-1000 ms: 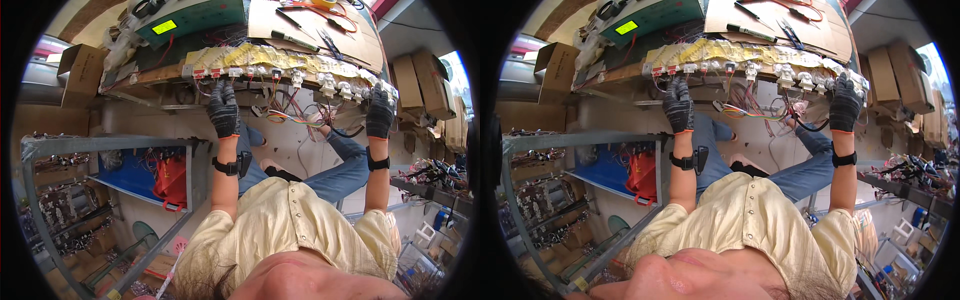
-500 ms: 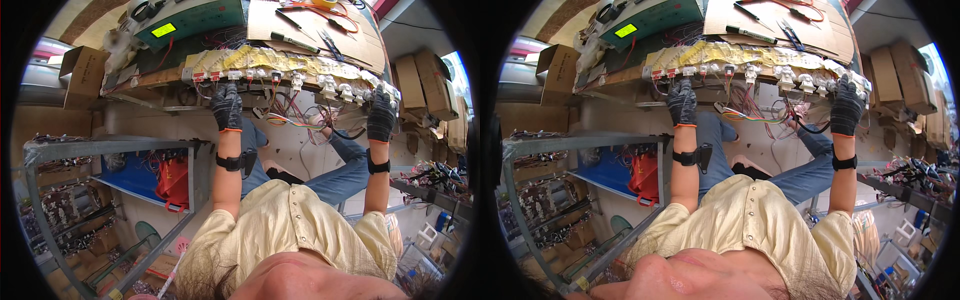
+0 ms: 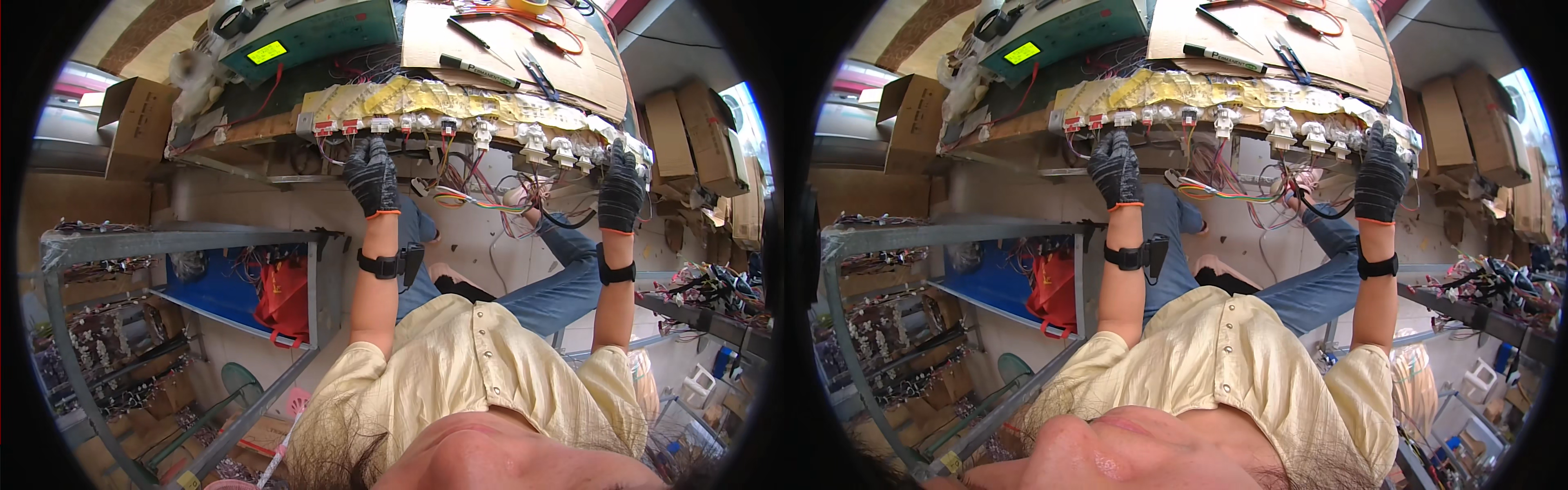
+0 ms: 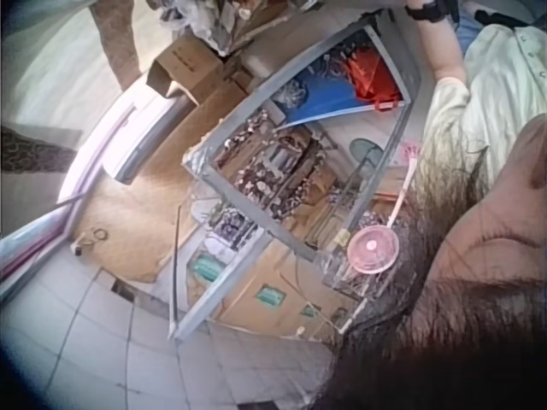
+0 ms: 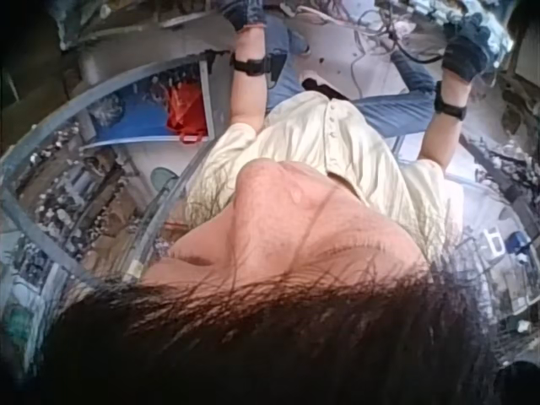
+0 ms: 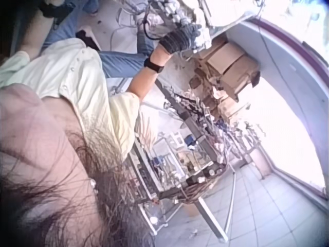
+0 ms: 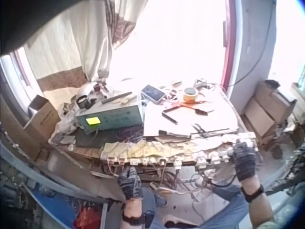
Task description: Connecting and assembling electrical wire harnesses at a factory workbench.
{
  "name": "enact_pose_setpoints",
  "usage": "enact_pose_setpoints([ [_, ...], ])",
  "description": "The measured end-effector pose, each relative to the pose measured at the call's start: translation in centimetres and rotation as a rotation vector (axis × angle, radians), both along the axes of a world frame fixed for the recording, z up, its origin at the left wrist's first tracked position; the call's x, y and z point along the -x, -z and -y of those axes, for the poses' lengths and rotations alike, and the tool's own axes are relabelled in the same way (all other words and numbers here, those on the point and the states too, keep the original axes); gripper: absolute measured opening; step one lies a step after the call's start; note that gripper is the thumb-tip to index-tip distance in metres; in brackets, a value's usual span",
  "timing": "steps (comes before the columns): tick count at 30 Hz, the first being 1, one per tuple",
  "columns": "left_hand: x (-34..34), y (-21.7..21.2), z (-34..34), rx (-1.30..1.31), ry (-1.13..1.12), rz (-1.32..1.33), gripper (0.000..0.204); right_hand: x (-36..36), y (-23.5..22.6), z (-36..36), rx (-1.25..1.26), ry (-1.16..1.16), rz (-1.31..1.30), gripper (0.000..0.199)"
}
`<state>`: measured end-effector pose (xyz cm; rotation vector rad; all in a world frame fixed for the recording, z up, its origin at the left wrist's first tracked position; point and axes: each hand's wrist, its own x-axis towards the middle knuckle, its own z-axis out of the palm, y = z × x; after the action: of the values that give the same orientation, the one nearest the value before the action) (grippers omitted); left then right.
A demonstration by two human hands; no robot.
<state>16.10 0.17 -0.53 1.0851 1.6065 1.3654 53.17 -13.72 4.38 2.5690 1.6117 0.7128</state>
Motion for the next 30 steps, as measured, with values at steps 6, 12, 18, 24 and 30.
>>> enact_pose_setpoints([
  [6, 1.1, 1.8, -0.8, -0.153, -0.028, -0.155, 0.02, -0.2, 0.4, -0.2, -0.072, -0.075, 0.206, 0.045],
  [12, 1.9, 2.0, -1.1, 0.003, 0.065, 0.188, 0.018, -0.3, 0.5, 0.0, -0.058, -0.047, 0.115, 0.052],
  [18, 1.2, 2.0, -0.9, -0.262, -0.017, -0.383, 0.021, -0.6, 0.6, 0.1, -0.071, -0.066, 0.095, 0.053],
  [24, 1.3, 0.2, 0.3, 0.014, 0.147, -0.057, 0.02, 0.3, -0.1, -0.3, -0.025, -0.002, -0.004, 0.048],
  [30, 1.1, 2.0, -0.7, -0.01, 0.191, 0.611, 0.015, -0.2, 0.2, -0.1, -0.02, -0.008, -0.023, 0.05],
])
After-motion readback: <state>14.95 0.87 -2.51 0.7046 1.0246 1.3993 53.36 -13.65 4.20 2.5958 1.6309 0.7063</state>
